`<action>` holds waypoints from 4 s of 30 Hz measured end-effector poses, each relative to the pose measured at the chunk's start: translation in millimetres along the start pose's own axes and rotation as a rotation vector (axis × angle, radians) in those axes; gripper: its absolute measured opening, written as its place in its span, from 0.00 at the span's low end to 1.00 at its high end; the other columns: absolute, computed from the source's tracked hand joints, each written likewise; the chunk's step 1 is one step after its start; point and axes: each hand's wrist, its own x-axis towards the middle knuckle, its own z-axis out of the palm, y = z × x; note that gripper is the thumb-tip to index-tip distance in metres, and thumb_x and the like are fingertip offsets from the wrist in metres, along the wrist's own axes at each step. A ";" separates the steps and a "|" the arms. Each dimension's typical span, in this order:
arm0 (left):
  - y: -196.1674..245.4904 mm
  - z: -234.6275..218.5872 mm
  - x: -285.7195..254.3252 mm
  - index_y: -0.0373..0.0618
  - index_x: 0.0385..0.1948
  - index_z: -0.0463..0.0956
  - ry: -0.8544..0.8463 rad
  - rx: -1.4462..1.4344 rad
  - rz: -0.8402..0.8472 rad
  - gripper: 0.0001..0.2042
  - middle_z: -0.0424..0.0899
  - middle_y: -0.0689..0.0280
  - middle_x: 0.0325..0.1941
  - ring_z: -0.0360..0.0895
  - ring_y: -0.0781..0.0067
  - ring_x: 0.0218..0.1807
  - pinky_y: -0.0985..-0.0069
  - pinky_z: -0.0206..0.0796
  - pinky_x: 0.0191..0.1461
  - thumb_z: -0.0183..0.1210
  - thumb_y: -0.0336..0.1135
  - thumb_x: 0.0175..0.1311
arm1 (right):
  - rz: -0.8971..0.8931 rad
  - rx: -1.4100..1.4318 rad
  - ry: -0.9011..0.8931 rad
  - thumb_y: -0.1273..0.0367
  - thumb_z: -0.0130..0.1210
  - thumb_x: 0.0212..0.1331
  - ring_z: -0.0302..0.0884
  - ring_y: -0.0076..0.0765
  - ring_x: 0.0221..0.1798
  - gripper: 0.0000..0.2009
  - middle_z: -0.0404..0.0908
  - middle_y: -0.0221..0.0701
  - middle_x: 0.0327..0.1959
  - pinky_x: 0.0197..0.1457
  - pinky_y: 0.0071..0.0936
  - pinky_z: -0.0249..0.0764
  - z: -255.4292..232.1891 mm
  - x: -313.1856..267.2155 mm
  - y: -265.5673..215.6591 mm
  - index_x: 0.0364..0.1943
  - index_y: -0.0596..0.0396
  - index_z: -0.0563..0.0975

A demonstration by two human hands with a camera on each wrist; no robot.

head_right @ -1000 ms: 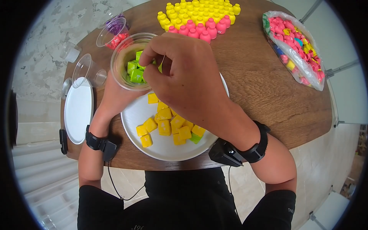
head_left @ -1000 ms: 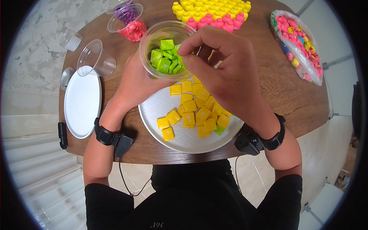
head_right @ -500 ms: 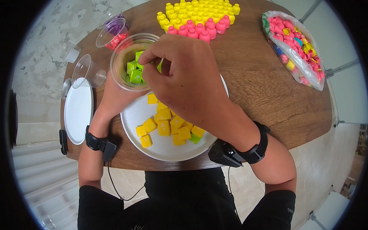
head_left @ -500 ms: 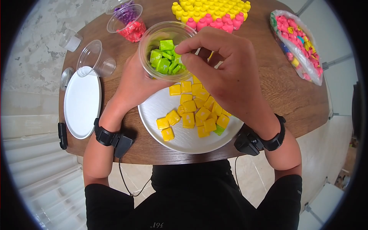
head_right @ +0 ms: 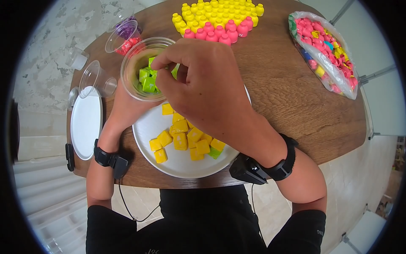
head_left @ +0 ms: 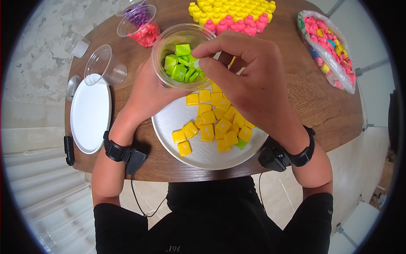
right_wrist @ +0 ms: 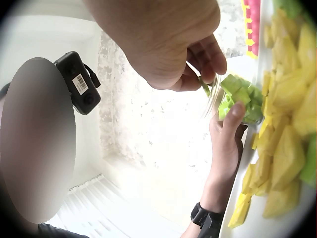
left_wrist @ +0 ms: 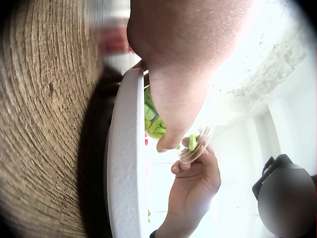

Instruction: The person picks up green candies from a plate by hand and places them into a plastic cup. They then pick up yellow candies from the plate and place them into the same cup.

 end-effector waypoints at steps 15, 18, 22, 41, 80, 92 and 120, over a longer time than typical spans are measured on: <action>1.7 0.8 0.2 0.43 0.69 0.73 0.004 -0.033 -0.008 0.42 0.86 0.58 0.63 0.85 0.63 0.64 0.64 0.76 0.69 0.84 0.35 0.48 | -0.002 0.015 -0.008 0.75 0.65 0.65 0.80 0.15 0.30 0.05 0.90 0.26 0.33 0.32 0.19 0.72 -1.6 0.1 -1.7 0.41 0.58 0.88; 2.3 0.9 0.9 0.43 0.69 0.73 0.002 -0.037 -0.007 0.43 0.86 0.58 0.64 0.85 0.62 0.65 0.65 0.76 0.69 0.84 0.35 0.48 | 0.001 0.018 -0.010 0.75 0.65 0.65 0.79 0.15 0.30 0.05 0.90 0.26 0.33 0.32 0.19 0.72 -1.6 0.1 -1.5 0.40 0.59 0.88; 0.1 0.7 0.1 0.43 0.70 0.72 0.005 -0.012 0.010 0.43 0.86 0.58 0.64 0.84 0.62 0.65 0.65 0.76 0.69 0.84 0.36 0.48 | -0.001 0.017 -0.010 0.75 0.65 0.65 0.79 0.15 0.30 0.05 0.90 0.26 0.33 0.32 0.19 0.72 -1.4 0.3 -1.1 0.40 0.58 0.88; 0.2 0.7 0.2 0.43 0.70 0.72 0.000 -0.031 0.001 0.43 0.85 0.58 0.64 0.84 0.62 0.65 0.64 0.76 0.69 0.84 0.35 0.48 | 0.010 0.008 -0.003 0.74 0.65 0.64 0.79 0.16 0.30 0.04 0.89 0.25 0.33 0.31 0.20 0.72 -0.1 -0.3 -1.5 0.39 0.57 0.88; -1.0 0.3 -0.5 0.41 0.71 0.71 0.007 0.024 0.037 0.44 0.85 0.57 0.65 0.84 0.62 0.65 0.64 0.75 0.70 0.84 0.34 0.48 | -0.034 -0.011 -0.018 0.75 0.65 0.63 0.81 0.20 0.31 0.04 0.88 0.27 0.37 0.34 0.21 0.73 0.8 -1.2 1.8 0.40 0.59 0.87; -1.4 0.7 -0.6 0.41 0.71 0.70 0.007 -0.009 0.025 0.44 0.85 0.57 0.64 0.84 0.62 0.65 0.65 0.75 0.70 0.84 0.33 0.48 | -0.050 -0.019 -0.011 0.75 0.65 0.63 0.79 0.20 0.29 0.04 0.86 0.27 0.33 0.33 0.22 0.72 2.4 -0.8 2.2 0.38 0.59 0.87; -1.7 0.5 -0.7 0.42 0.72 0.70 0.000 -0.002 0.014 0.45 0.85 0.56 0.65 0.84 0.59 0.66 0.63 0.75 0.70 0.84 0.35 0.48 | -0.078 -0.062 -0.033 0.75 0.66 0.63 0.75 0.18 0.26 0.03 0.84 0.26 0.31 0.31 0.21 0.69 1.6 -1.6 2.1 0.38 0.59 0.86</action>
